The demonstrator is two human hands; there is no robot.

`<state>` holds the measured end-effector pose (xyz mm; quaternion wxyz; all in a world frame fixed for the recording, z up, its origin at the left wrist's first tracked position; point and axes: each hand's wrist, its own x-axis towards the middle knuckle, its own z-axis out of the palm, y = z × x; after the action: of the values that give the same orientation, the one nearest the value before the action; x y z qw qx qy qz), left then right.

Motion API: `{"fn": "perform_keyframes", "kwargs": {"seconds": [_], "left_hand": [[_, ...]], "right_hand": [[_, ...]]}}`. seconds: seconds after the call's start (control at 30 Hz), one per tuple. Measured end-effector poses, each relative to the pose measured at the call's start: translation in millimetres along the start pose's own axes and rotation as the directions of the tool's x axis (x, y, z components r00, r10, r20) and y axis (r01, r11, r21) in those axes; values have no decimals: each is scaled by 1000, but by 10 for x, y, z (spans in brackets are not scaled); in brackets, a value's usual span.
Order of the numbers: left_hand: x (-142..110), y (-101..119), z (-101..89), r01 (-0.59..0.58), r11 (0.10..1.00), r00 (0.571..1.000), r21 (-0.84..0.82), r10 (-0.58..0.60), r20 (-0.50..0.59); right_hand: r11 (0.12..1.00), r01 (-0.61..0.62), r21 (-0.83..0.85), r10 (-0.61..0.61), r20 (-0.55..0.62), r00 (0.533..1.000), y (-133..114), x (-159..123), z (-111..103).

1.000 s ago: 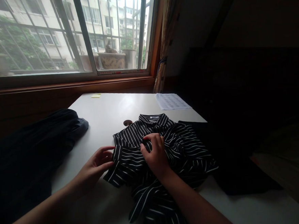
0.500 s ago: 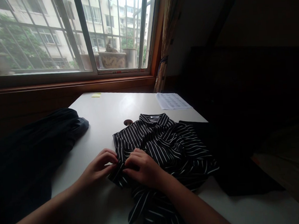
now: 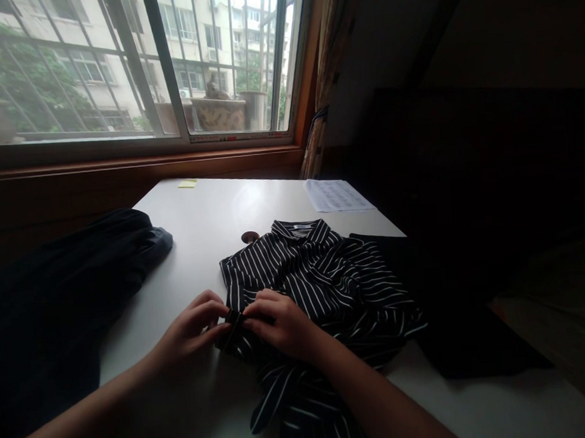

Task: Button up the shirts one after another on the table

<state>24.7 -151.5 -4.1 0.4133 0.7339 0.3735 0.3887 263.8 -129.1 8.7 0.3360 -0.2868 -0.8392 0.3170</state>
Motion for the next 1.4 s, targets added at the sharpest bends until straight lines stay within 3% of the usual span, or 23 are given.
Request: {"fn": "perform_keyframes", "kwargs": {"seconds": [0.2,0.63,0.9,1.1,1.27,1.4], "left_hand": [[10,51,-26,-3,1000,1000,25,3,24],[18,93,-44,232,938,970,-259,-204,129],[19,75,7,150,985,986,-85,-142,92],[12,24,68,19,996,998,92,-24,59],[-4,81,54,35,998,997,45,-37,65],[-26,88,51,112,984,981,-137,-88,171]], "right_hand": [[999,-1,-34,1,-4,1000,-3,5,9],[994,-108,14,108,3,994,-30,6,6],[997,-49,62,47,41,998,-65,20,44],[998,-60,25,57,105,993,-37,2,54],[999,-42,17,40,102,994,-59,-17,21],[999,-4,51,0,85,996,-78,-24,18]]}}
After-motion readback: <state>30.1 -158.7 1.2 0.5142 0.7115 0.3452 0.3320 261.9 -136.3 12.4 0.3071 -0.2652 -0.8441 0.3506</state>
